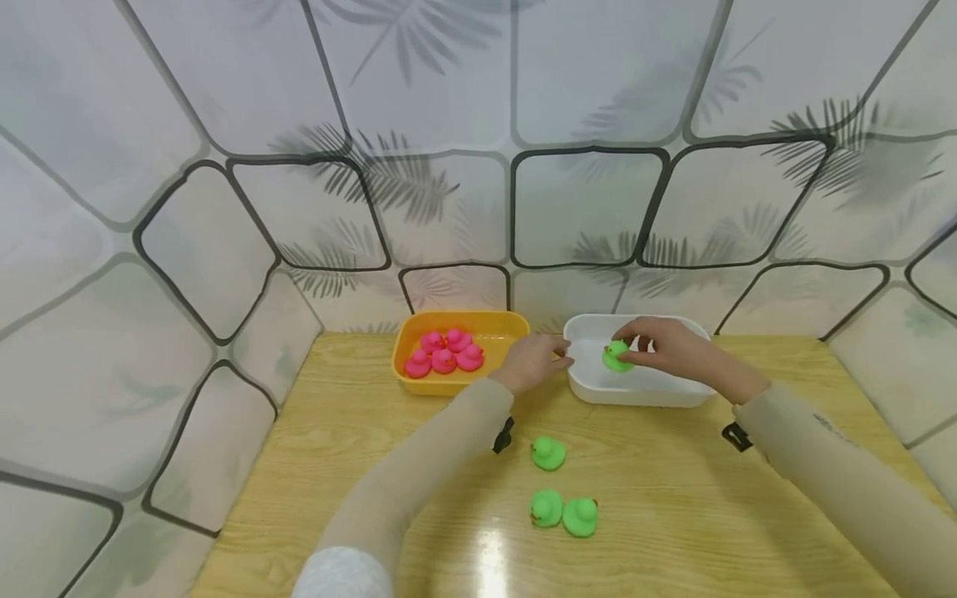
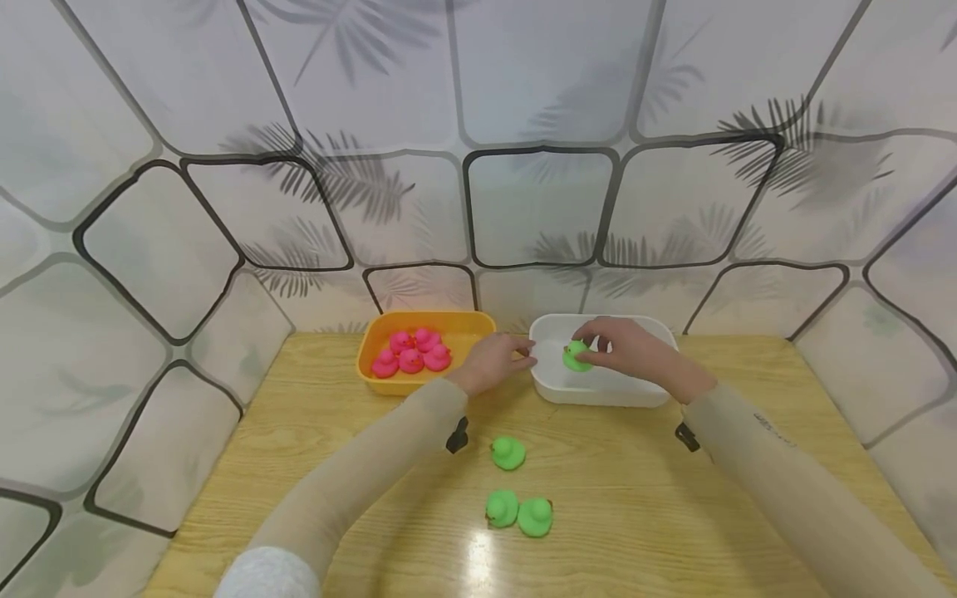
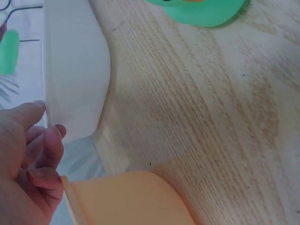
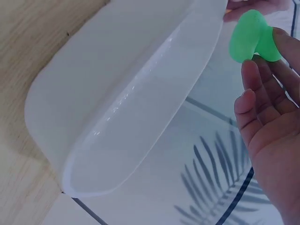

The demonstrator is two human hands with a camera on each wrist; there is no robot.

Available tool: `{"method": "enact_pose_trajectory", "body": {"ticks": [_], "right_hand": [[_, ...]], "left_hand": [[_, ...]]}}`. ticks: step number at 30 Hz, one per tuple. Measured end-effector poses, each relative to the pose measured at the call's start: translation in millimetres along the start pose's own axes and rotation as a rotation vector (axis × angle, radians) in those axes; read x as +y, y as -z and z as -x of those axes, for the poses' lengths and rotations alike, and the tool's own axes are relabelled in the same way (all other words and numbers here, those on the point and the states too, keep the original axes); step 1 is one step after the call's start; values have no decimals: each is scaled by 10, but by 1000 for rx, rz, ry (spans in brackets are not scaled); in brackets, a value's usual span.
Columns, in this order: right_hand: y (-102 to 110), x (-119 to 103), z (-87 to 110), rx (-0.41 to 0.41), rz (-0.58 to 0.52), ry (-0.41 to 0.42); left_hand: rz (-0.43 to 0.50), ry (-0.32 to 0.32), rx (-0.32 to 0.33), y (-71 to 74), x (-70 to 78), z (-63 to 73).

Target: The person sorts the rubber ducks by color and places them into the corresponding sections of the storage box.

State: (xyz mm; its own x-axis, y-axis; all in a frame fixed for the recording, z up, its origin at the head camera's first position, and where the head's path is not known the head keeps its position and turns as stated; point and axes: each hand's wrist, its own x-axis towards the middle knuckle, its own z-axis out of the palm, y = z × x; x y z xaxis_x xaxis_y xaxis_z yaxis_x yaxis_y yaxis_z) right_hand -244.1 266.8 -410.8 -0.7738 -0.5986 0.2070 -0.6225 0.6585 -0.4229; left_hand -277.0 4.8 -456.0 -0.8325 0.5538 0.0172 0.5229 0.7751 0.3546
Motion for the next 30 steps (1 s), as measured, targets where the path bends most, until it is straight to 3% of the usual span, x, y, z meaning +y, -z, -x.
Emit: {"method": "enact_pose_trajectory", "body": {"ticks": [5,17,30], "right_hand": [[-24,121,-189,-56,-36,-72],[-78,348,-579,-172,-5,-164],[-409,588,-709,-229,2,-180]], "left_hand": [[1,12,-8,5,1,1],[-12,14,-21,21,10,10],[8,1,-18,-1,-12,-2]]}}
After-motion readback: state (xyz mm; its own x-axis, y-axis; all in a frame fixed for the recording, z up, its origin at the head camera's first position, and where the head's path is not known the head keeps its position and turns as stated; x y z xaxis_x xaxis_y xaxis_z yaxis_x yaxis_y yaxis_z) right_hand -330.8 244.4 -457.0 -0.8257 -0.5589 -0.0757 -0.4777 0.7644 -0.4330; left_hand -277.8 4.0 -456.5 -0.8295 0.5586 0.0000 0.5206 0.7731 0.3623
